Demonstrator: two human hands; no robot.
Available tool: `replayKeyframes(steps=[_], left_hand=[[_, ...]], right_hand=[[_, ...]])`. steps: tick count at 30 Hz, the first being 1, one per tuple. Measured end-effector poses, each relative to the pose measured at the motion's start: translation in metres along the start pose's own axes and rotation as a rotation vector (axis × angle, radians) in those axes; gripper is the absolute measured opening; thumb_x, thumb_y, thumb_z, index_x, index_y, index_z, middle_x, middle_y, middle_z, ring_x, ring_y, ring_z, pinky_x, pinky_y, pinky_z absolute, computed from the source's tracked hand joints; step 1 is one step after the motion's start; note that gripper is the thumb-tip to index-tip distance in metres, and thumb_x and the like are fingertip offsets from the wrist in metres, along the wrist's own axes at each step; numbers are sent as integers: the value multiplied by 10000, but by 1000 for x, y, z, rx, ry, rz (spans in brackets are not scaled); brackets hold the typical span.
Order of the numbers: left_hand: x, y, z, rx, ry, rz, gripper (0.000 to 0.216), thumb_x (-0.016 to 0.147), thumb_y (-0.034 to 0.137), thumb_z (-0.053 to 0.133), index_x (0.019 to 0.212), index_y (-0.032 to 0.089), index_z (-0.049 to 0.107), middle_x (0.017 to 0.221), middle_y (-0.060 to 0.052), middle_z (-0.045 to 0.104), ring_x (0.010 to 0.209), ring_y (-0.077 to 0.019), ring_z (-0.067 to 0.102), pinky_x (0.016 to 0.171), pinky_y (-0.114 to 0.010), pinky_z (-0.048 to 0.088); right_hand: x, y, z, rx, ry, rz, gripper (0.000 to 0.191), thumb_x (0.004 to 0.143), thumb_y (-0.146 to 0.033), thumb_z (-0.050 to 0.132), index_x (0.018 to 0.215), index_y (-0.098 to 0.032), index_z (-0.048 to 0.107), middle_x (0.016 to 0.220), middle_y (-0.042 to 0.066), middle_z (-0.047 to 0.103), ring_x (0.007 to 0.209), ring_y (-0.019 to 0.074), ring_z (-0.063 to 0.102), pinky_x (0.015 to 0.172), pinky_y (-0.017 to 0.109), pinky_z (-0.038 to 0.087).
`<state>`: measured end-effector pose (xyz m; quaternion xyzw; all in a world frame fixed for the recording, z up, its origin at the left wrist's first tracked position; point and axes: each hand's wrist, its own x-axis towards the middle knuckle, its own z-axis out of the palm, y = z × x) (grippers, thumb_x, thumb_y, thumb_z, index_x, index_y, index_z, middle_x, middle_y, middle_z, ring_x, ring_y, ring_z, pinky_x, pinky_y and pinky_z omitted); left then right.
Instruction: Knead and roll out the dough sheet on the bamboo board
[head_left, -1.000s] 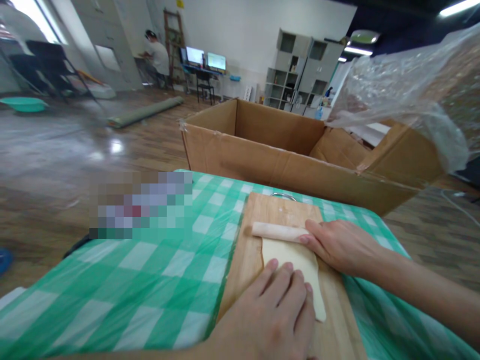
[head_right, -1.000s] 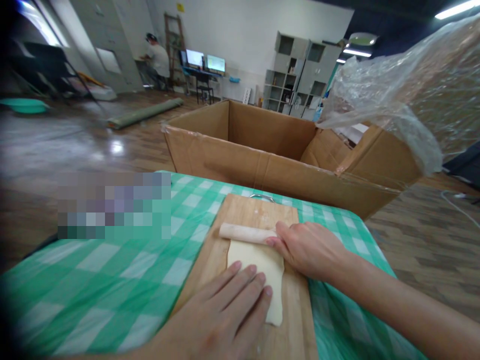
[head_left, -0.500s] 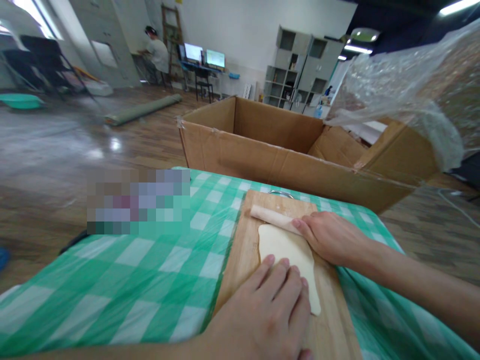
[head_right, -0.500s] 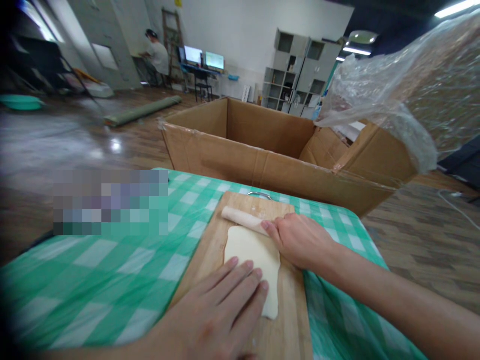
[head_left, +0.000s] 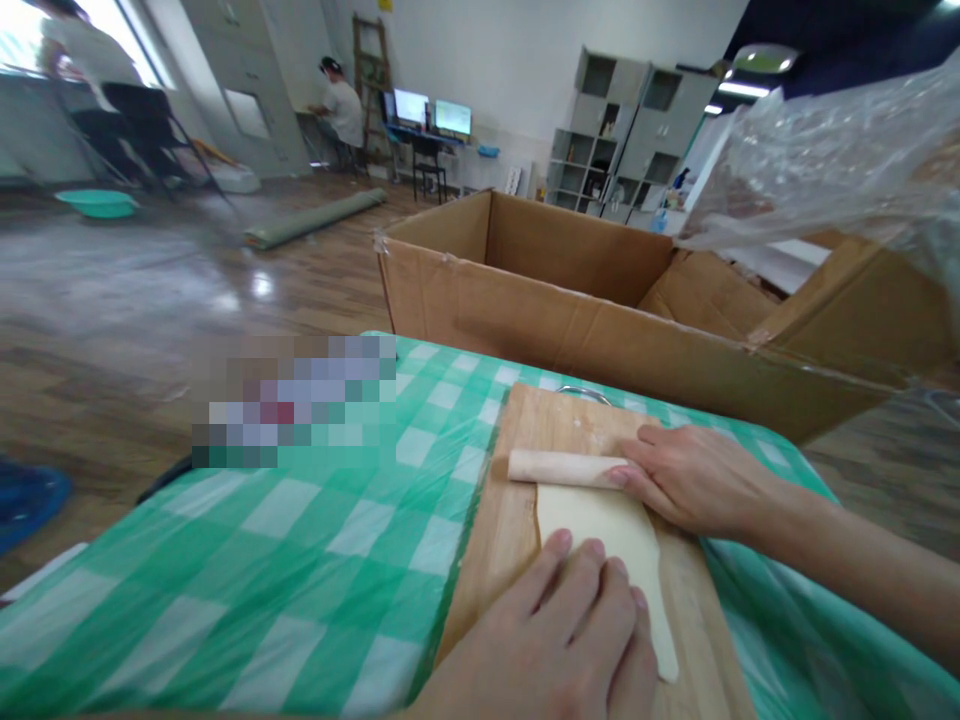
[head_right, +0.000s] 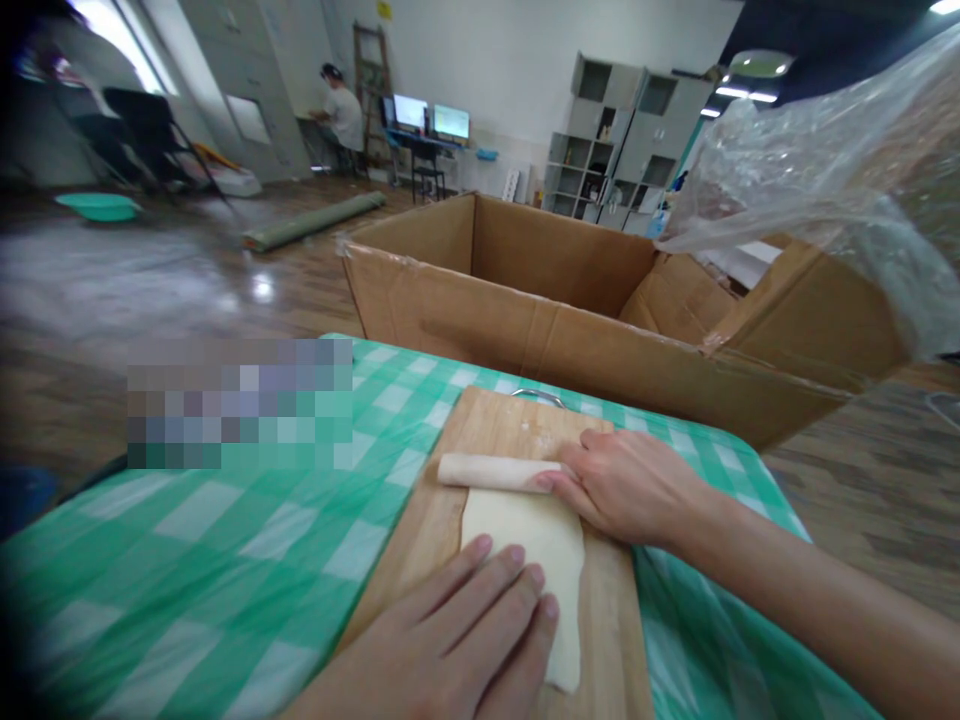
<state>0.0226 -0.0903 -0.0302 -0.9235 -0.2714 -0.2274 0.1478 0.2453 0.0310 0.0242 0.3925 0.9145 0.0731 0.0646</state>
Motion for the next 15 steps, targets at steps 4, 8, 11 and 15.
replayKeyframes(steps=[4, 8, 11, 15], left_hand=[[-1, 0, 0, 16, 15, -9, 270, 1023, 171, 487, 1227, 128, 658, 1237, -114, 714, 1155, -294, 663, 1039, -443, 515], [-2, -1, 0, 6, -6, -4, 299, 1023, 149, 465, 1266, 117, 636, 1249, -122, 708, 1167, -287, 661, 1069, -450, 498], [-3, -1, 0, -1, -24, 7, 319, 1011, 147, 465, 1283, 107, 626, 1273, -135, 697, 1195, -294, 648, 1089, -457, 481], [-4, -1, -1, -27, -48, -3, 345, 1008, 191, 458, 1300, 110, 621, 1306, -137, 684, 1229, -307, 626, 1097, -456, 472]], right_hand=[[6, -1, -6, 176, -79, -15, 624, 1106, -507, 256, 809, -219, 723, 843, 76, 766, 758, 231, 686, 665, 338, 384], [7, -3, -8, 211, -104, 1, 666, 1114, -490, 215, 813, -205, 736, 884, 101, 786, 809, 250, 706, 704, 348, 420], [7, -5, -9, 164, -102, 64, 741, 1110, -517, 145, 844, -189, 754, 850, 129, 776, 773, 252, 704, 703, 352, 431], [10, -5, -8, 106, -116, 71, 753, 1107, -515, 100, 1092, -174, 771, 807, 137, 755, 764, 269, 698, 704, 358, 437]])
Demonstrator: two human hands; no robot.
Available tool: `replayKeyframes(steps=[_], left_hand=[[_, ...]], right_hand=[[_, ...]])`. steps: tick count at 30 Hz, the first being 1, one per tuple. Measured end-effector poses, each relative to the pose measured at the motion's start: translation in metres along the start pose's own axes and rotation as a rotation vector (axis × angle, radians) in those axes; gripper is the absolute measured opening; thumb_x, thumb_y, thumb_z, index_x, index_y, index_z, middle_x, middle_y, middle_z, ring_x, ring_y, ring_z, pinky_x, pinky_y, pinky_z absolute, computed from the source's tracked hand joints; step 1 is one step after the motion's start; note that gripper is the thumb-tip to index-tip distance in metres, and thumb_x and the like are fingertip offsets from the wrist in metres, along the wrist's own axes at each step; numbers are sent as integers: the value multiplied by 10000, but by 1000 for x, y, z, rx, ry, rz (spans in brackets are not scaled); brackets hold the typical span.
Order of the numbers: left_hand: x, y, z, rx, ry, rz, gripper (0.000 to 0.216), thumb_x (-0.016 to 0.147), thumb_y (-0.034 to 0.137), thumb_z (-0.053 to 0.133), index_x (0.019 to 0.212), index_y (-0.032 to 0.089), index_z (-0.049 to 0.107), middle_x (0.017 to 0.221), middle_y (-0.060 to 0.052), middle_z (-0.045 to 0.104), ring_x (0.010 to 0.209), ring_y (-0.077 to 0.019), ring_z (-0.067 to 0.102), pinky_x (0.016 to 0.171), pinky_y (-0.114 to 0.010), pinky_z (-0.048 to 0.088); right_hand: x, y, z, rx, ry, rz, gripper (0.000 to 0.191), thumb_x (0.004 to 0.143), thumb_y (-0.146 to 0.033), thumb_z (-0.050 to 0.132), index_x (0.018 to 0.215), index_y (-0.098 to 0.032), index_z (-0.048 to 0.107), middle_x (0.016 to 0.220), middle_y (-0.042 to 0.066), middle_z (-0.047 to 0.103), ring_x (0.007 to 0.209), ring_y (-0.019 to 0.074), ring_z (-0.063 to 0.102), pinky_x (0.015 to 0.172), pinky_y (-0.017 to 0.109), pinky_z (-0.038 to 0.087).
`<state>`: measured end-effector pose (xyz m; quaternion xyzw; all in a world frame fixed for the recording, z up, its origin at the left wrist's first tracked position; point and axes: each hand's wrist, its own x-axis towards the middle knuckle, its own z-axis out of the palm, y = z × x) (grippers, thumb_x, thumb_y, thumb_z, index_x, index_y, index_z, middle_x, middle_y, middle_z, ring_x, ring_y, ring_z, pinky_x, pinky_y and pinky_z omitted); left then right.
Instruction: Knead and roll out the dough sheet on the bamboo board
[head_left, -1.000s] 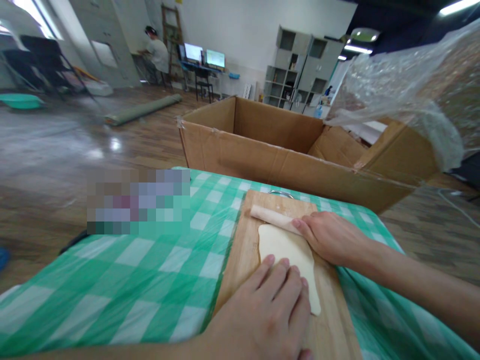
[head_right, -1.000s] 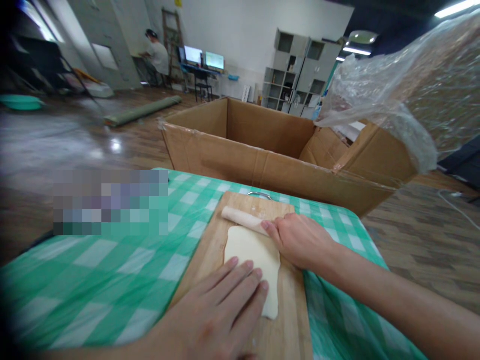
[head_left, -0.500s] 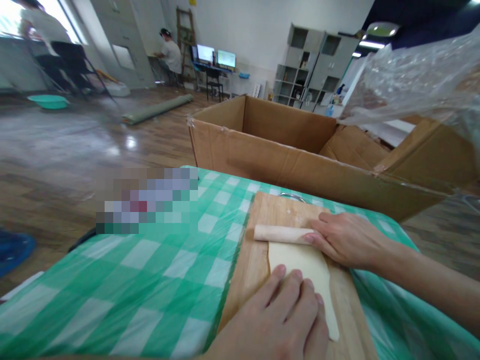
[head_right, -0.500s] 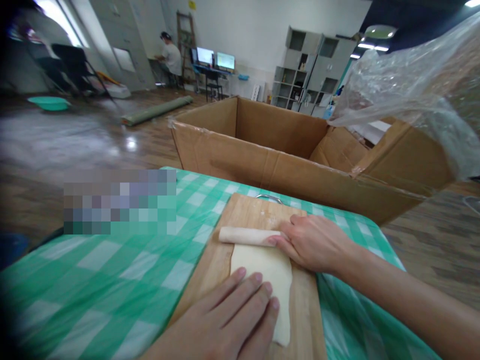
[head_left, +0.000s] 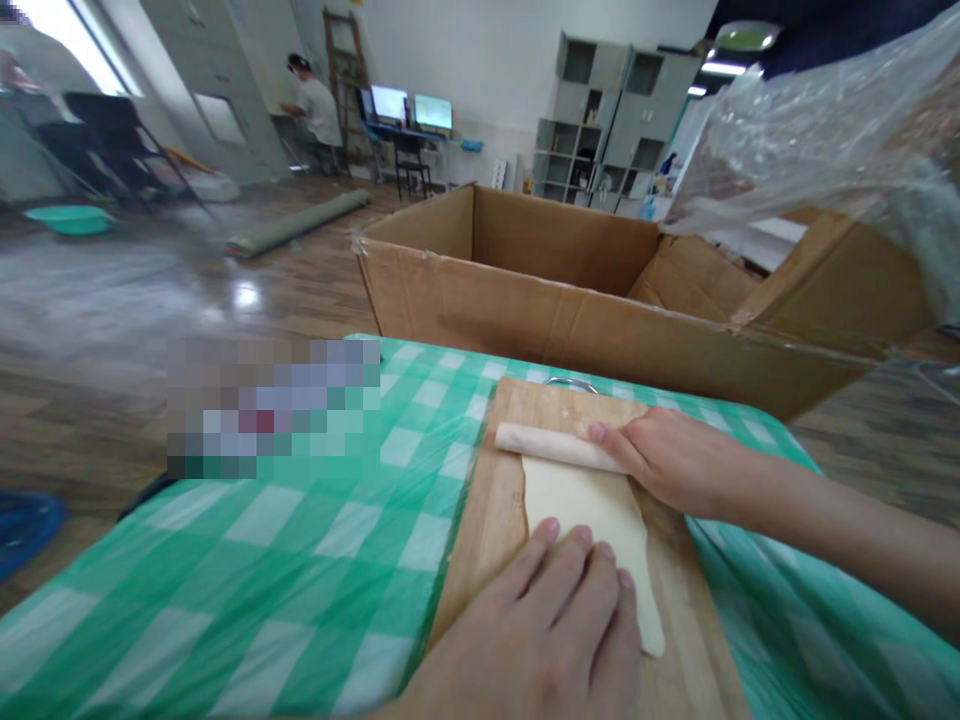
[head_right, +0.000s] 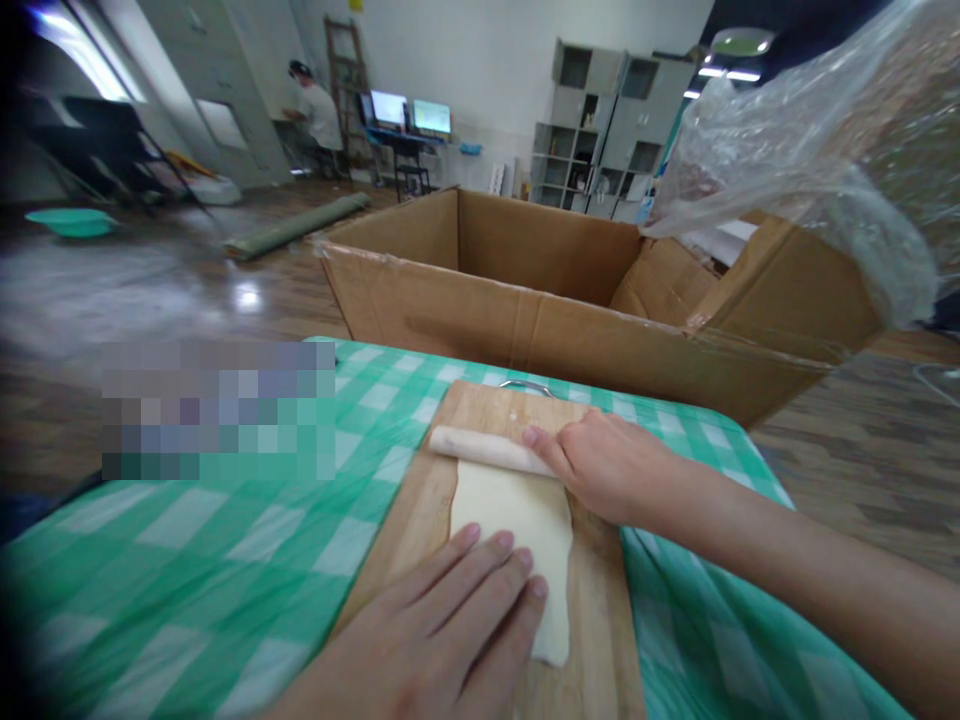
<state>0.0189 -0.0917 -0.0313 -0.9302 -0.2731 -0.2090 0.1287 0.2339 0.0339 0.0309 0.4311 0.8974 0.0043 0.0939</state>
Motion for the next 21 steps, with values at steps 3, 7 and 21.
replayKeyframes(steps=[3, 7, 21], left_hand=[[0, 0, -2, -26, -15, -21, 358, 1024, 247, 446, 1299, 105, 626, 1310, -139, 680, 1234, -312, 617, 1097, -455, 468], [2, 0, -5, -65, -46, -8, 538, 1044, 494, 432, 1311, 67, 621, 1312, -181, 666, 1244, -346, 598, 1086, -481, 470], [4, 3, -5, -81, -85, -25, 587, 1032, 544, 445, 1307, 56, 619, 1298, -200, 660, 1242, -353, 576, 1067, -492, 448]], right_hand=[[4, 3, 0, 10, 1, 72, 778, 1101, -537, 87, 1080, -171, 773, 842, 148, 757, 806, 276, 702, 704, 351, 433], [-1, 2, -1, 136, 40, 223, 831, 1095, -562, 62, 741, -187, 714, 761, 137, 742, 727, 241, 690, 663, 337, 413], [-8, -12, 6, -48, 64, 295, 805, 1100, -508, 78, 830, -176, 759, 899, 170, 788, 860, 284, 749, 737, 362, 484]])
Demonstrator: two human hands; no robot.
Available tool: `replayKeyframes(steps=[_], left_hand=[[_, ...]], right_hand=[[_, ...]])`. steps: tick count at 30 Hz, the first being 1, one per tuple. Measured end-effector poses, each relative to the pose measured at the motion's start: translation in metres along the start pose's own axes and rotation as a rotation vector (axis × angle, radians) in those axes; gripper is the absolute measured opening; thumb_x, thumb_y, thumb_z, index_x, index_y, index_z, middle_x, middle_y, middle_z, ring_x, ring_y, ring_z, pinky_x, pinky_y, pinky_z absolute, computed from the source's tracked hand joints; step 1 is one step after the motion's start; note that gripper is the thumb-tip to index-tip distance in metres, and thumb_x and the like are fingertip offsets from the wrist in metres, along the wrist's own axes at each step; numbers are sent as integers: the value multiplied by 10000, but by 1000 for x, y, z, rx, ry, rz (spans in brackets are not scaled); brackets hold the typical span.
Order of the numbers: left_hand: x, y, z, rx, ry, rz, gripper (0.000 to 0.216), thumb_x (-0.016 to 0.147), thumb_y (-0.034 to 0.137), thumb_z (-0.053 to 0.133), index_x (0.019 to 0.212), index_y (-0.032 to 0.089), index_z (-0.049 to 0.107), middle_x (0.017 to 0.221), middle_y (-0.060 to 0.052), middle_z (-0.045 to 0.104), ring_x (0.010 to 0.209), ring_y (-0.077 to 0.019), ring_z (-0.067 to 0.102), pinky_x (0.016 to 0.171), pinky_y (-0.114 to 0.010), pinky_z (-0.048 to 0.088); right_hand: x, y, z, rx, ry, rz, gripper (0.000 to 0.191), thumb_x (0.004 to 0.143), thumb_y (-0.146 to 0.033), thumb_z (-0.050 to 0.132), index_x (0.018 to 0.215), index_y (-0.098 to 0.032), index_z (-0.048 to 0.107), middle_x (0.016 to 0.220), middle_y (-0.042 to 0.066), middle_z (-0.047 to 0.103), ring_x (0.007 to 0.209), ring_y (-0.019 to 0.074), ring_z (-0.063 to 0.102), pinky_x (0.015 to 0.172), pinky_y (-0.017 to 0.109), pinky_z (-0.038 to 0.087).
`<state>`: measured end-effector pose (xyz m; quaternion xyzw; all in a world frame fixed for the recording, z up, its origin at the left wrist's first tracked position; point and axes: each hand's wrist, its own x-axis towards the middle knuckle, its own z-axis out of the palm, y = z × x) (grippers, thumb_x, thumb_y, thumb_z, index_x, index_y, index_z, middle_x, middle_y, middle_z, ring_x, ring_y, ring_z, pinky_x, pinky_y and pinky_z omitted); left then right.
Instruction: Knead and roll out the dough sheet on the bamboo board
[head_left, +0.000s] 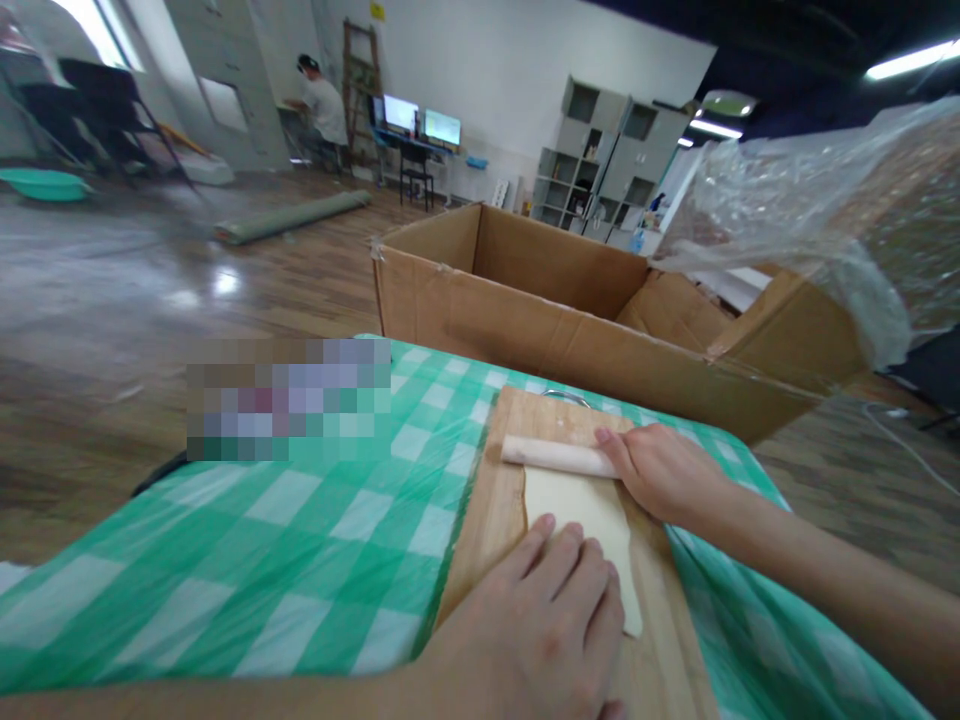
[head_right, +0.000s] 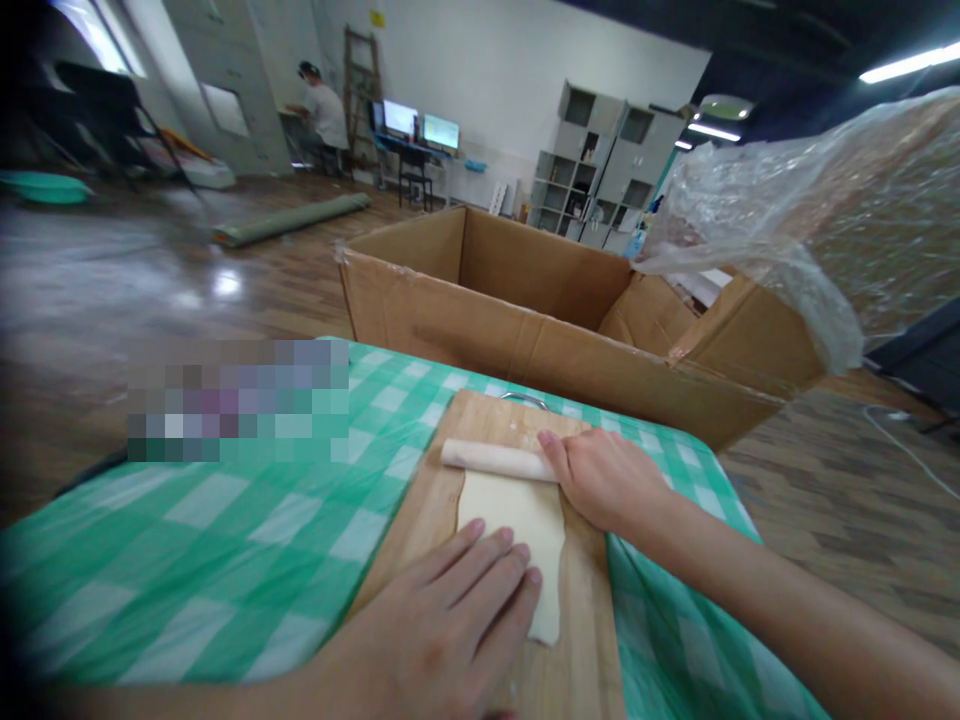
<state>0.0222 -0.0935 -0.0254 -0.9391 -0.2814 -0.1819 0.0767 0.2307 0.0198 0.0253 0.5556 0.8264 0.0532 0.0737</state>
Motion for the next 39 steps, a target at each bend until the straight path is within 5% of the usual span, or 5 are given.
replayKeyframes(steps=[7, 18, 29, 39], left_hand=[[0, -1, -2, 2, 0, 22, 596, 1030, 537, 449, 1311, 39, 619, 1315, -203, 653, 1230, -352, 575, 1080, -497, 425], [2, -1, -1, 39, 49, 17, 576, 1015, 547, 485, 1284, 61, 637, 1278, -181, 671, 1203, -341, 593, 1041, -480, 467], [1, 2, -4, -34, -23, -1, 576, 1015, 512, 469, 1325, 46, 606, 1323, -187, 652, 1242, -342, 579, 1100, -504, 443], [-2, 3, 1, 69, 59, 21, 611, 1027, 529, 444, 1332, 26, 608, 1318, -212, 664, 1240, -347, 609, 1071, -452, 449]], right_hand=[[18, -3, -1, -65, 38, 46, 824, 1096, -512, 60, 879, -168, 776, 909, 172, 795, 858, 303, 761, 726, 372, 491], [-35, 1, 16, 29, 78, -55, 597, 1100, -446, 157, 915, -213, 676, 888, 95, 719, 714, 246, 661, 636, 350, 356], [-9, -3, 8, -15, 43, -51, 688, 1109, -417, 127, 837, -177, 712, 842, 141, 749, 768, 263, 688, 657, 369, 365], [-37, 1, 16, -65, 148, -174, 625, 1104, -460, 156, 919, -195, 691, 879, 100, 683, 641, 204, 599, 567, 332, 268]])
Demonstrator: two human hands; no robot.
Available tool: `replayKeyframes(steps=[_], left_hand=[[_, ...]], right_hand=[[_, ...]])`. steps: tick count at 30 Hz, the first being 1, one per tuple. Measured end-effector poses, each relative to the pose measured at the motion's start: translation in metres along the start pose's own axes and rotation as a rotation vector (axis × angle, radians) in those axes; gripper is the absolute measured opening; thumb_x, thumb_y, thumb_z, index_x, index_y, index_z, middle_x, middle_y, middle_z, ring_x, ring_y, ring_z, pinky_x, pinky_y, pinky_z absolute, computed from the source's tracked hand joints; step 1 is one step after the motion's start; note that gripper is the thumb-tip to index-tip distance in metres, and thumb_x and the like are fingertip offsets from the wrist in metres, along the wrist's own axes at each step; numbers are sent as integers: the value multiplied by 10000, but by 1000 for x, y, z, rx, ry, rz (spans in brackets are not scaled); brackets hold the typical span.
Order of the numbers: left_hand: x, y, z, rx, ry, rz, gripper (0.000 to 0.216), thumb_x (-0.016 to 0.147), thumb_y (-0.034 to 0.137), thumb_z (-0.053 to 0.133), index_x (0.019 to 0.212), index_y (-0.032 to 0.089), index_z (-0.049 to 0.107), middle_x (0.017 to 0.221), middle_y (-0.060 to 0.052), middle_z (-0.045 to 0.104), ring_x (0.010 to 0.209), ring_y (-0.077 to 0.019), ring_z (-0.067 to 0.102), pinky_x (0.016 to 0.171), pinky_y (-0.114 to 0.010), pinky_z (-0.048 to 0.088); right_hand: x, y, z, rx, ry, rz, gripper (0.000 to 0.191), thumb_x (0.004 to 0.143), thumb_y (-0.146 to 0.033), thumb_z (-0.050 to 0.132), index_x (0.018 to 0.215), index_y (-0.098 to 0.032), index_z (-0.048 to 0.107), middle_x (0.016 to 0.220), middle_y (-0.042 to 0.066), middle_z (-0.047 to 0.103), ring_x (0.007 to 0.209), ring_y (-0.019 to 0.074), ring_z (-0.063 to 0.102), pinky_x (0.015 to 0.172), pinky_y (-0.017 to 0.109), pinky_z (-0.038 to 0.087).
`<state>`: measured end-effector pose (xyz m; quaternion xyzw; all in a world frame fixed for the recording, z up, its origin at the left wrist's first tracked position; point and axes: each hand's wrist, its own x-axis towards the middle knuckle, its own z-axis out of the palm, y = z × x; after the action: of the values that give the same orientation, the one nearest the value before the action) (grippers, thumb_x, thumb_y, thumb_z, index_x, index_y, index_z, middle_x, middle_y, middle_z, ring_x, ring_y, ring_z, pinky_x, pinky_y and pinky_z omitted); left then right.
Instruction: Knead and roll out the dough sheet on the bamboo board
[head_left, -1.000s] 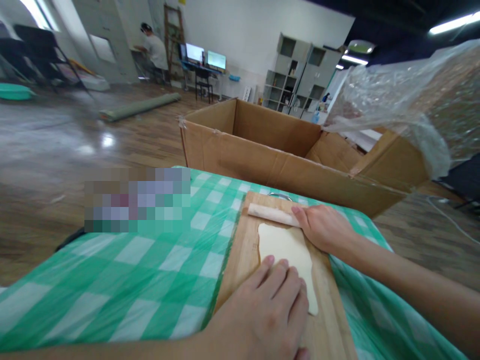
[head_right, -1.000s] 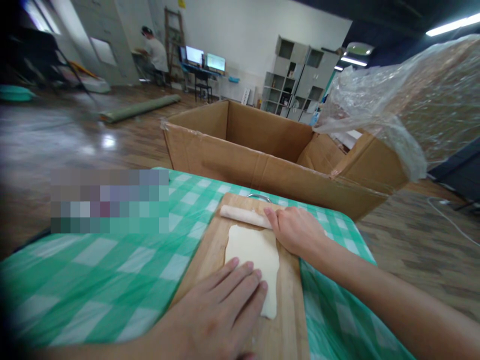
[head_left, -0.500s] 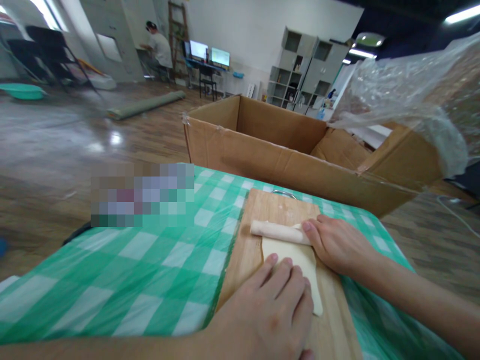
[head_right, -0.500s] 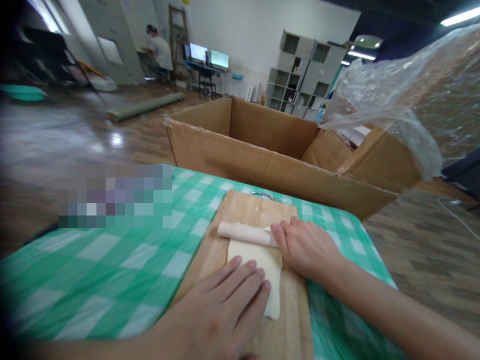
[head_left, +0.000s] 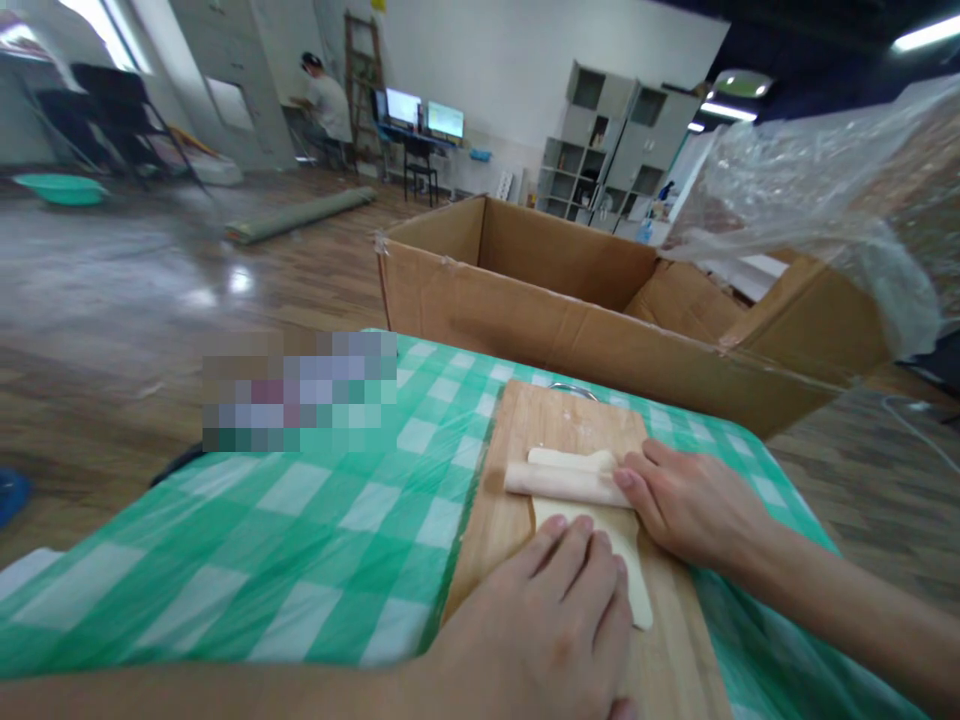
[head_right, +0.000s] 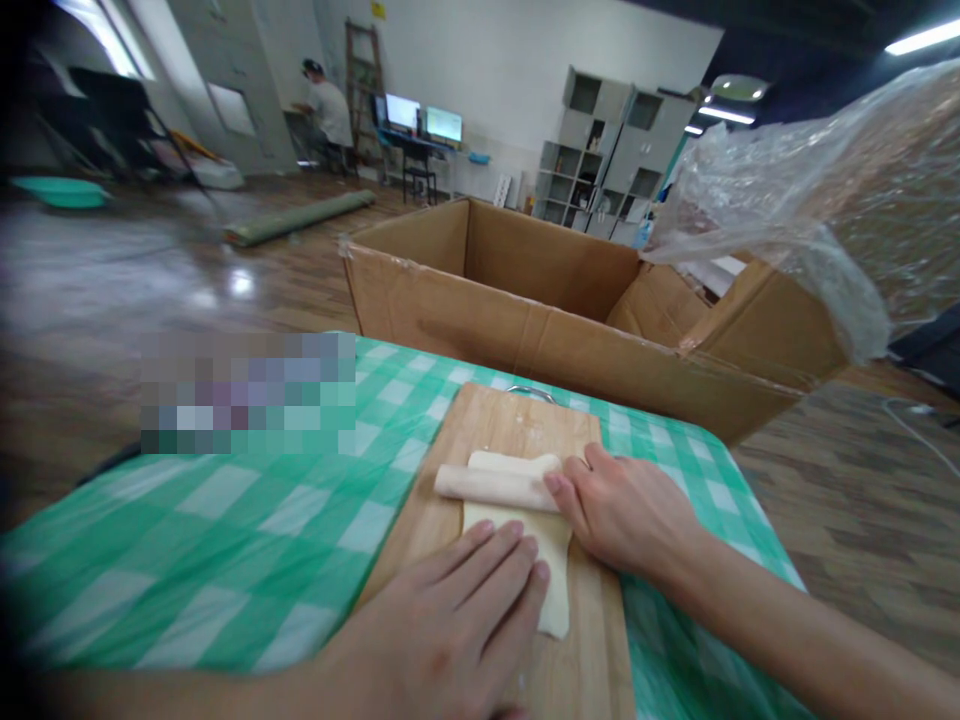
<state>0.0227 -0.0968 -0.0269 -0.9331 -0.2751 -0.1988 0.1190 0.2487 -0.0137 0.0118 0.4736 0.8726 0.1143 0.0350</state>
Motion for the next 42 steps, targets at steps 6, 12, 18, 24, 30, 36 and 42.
replayKeyframes(steps=[6, 12, 18, 24, 30, 36, 42], left_hand=[[-2, 4, 3, 44, 58, -18, 605, 1039, 504, 445, 1349, 11, 609, 1318, -213, 674, 1228, -334, 623, 1053, -427, 449], [1, 7, 2, 18, 66, 21, 489, 1040, 459, 472, 1206, 58, 698, 1230, -177, 707, 1104, -313, 656, 984, -424, 498], [1, 10, -1, 18, 64, 25, 431, 1022, 403, 506, 1188, 59, 707, 1229, -189, 706, 1104, -321, 657, 980, -441, 502], [2, 9, -4, -5, 27, 23, 489, 1035, 442, 475, 1218, 48, 699, 1257, -200, 695, 1136, -333, 649, 988, -450, 500], [2, 9, -4, -35, 23, 13, 495, 1026, 448, 482, 1215, 46, 700, 1254, -198, 693, 1136, -334, 647, 1018, -463, 493], [2, 10, -5, -45, 11, 16, 494, 1025, 453, 475, 1201, 54, 709, 1238, -192, 698, 1138, -331, 643, 1017, -468, 494], [2, 9, -3, -35, 41, 19, 514, 1026, 474, 489, 1208, 47, 710, 1184, -194, 717, 1119, -327, 649, 1011, -458, 484]], right_hand=[[-9, 1, 5, 33, 34, -70, 632, 1107, -454, 144, 857, -188, 661, 815, 82, 639, 591, 181, 541, 553, 332, 245], [8, 4, -3, 49, -107, -45, 584, 1106, -413, 192, 907, -177, 688, 855, 92, 695, 618, 173, 590, 573, 329, 294], [15, -3, -12, 19, -156, 27, 595, 1101, -385, 226, 834, -175, 715, 804, 123, 741, 681, 221, 671, 598, 334, 374], [21, -2, -15, -203, -177, -98, 367, 1035, -235, 396, 1147, -150, 736, 872, 168, 769, 724, 284, 703, 584, 333, 413], [31, -12, -26, -247, -194, 74, 383, 1050, -227, 364, 1151, -146, 725, 944, 186, 748, 782, 302, 713, 606, 347, 442], [28, -12, -19, -30, 39, -17, 385, 1053, -267, 346, 1147, -117, 688, 1178, 205, 682, 1106, 340, 617, 960, 501, 480], [5, -24, -16, 119, 154, -321, 551, 1055, -276, 410, 1603, -225, 380, 1672, 139, 358, 1538, 347, 298, 1195, 598, 320]])
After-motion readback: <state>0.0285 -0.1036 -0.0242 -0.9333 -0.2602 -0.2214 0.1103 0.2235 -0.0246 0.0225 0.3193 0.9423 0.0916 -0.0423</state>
